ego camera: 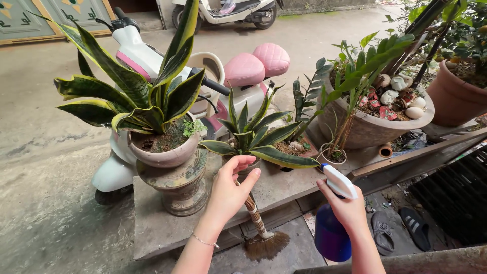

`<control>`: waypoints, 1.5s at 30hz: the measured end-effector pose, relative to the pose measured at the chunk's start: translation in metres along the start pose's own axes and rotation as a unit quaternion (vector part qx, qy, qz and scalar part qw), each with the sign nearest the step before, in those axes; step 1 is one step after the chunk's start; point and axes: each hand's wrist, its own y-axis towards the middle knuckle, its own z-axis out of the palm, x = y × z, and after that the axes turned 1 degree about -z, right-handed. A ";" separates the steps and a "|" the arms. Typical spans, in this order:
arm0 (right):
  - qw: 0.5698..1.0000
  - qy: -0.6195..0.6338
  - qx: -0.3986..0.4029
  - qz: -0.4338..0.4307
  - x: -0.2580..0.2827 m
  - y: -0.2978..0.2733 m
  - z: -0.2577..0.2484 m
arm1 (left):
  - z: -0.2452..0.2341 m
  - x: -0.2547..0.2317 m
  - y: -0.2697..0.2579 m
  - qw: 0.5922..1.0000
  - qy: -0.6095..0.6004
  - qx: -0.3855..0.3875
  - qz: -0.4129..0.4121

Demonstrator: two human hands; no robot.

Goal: Misting potted plants with a spray bottle and then picking up a plastic pitcher in the kitchen

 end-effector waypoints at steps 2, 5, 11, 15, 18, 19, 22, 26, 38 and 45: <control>1.000 0.017 -0.010 -0.010 -0.001 -0.001 0.006 | 0.000 0.004 0.000 1.000 0.000 -0.001 0.000; 0.998 0.049 -0.026 -0.016 -0.007 0.003 0.015 | -0.005 0.007 0.000 1.000 0.006 -0.008 -0.002; 0.999 0.047 0.008 -0.005 0.005 0.002 0.021 | -0.016 0.007 -0.002 1.000 0.010 -0.020 -0.016; 0.999 0.013 0.044 -0.021 0.034 -0.005 0.025 | -0.018 0.008 -0.002 0.999 0.004 -0.029 -0.013; 0.999 0.052 0.001 -0.002 0.004 0.009 0.038 | -0.024 0.003 -0.005 0.999 0.011 -0.034 -0.014; 0.999 0.051 0.004 -0.004 0.007 0.008 0.040 | -0.025 0.004 -0.005 0.999 0.011 -0.038 -0.014; 0.996 0.085 0.001 0.008 0.015 0.006 0.043 | -0.028 0.007 -0.004 0.999 0.006 -0.047 -0.005; 0.995 0.084 0.026 -0.037 0.022 0.007 0.048 | -0.029 0.010 -0.007 0.998 0.011 -0.056 -0.004; 0.986 0.148 0.032 -0.071 0.034 0.005 0.069 | -0.047 0.016 -0.016 0.995 0.009 -0.094 -0.014; 0.989 0.128 0.036 -0.065 0.035 0.013 0.074 | -0.047 0.021 -0.012 0.995 -0.003 -0.102 -0.013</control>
